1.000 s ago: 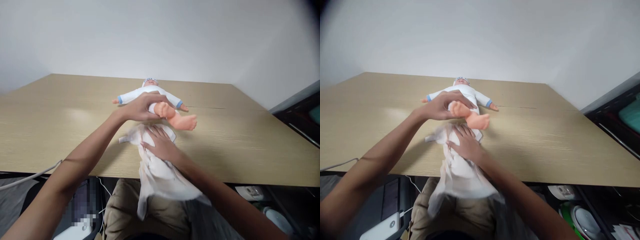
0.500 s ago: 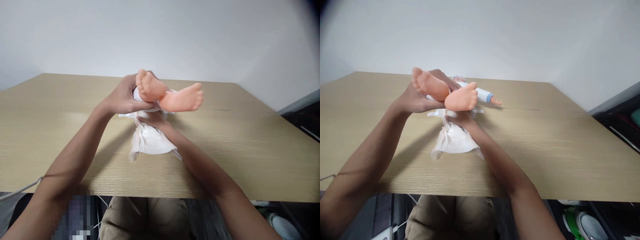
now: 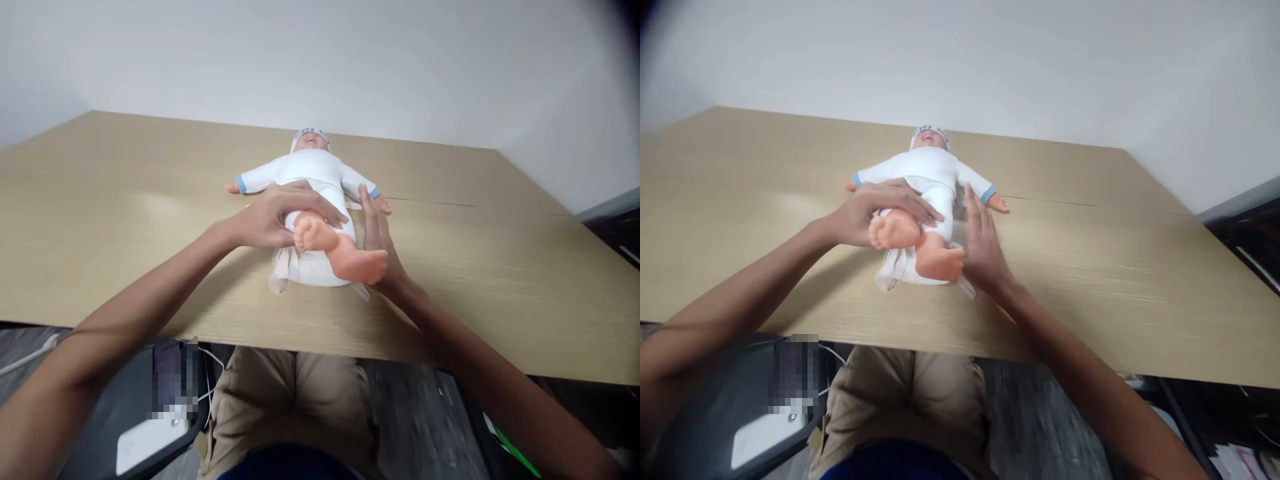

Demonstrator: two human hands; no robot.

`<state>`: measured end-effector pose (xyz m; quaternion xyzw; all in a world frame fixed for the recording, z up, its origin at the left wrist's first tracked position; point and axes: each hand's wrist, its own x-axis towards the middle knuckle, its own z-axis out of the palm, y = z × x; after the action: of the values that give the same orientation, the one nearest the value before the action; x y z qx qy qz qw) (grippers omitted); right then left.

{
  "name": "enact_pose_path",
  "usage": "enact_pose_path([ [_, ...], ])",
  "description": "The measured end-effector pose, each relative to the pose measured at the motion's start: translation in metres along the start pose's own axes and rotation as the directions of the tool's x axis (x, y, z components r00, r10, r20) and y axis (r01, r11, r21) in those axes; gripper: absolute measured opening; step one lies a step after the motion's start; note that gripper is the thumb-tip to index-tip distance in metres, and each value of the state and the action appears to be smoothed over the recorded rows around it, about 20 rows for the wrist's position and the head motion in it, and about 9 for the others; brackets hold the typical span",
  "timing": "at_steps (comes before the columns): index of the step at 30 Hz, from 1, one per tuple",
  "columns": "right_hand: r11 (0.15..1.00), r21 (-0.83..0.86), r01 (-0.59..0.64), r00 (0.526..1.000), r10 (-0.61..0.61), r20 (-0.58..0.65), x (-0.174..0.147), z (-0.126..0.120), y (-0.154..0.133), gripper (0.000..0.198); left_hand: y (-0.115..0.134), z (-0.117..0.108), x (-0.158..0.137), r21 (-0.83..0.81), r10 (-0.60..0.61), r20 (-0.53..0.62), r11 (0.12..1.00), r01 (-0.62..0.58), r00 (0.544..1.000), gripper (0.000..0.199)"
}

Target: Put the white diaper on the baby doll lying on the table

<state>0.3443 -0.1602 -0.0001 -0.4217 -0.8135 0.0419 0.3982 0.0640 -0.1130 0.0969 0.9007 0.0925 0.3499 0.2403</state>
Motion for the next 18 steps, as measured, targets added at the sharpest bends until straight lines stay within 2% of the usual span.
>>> enact_pose_path([
  [2,0.998,0.041,0.042,0.999,-0.043,0.020,0.002,-0.011,-0.022,0.075,-0.001,0.004,-0.004,0.029,-0.010,0.026,1.000,0.009,1.000,0.036],
  [4,0.990,0.072,0.118,0.987,-0.125,0.101,0.007,-0.022,-0.035,0.064,0.000,0.002,-0.010,0.058,-0.022,0.042,0.998,0.019,0.999,0.034],
  [7,0.970,0.074,0.232,0.949,-0.242,0.201,0.011,-0.040,-0.029,0.052,0.001,-0.010,-0.025,0.120,-0.046,0.069,0.992,0.037,0.997,0.034],
  [9,0.960,0.050,0.274,0.929,-0.278,0.245,0.009,-0.052,-0.016,0.045,-0.001,-0.019,-0.041,0.170,-0.041,0.143,0.985,0.016,0.989,0.033],
  [12,0.959,0.029,0.283,0.909,-0.278,0.312,0.002,-0.063,0.002,0.040,-0.008,-0.027,-0.069,0.220,-0.041,0.271,0.975,-0.021,0.962,0.040],
  [15,0.972,-0.005,0.234,0.884,-0.210,0.418,-0.003,-0.066,0.006,0.041,-0.015,-0.028,-0.088,0.271,-0.127,0.335,0.962,0.034,0.934,0.057],
  [18,0.981,-0.047,0.186,0.868,-0.141,0.477,-0.004,-0.065,0.001,0.041,-0.018,-0.025,-0.094,0.301,-0.198,0.367,0.950,0.086,0.909,0.068],
])
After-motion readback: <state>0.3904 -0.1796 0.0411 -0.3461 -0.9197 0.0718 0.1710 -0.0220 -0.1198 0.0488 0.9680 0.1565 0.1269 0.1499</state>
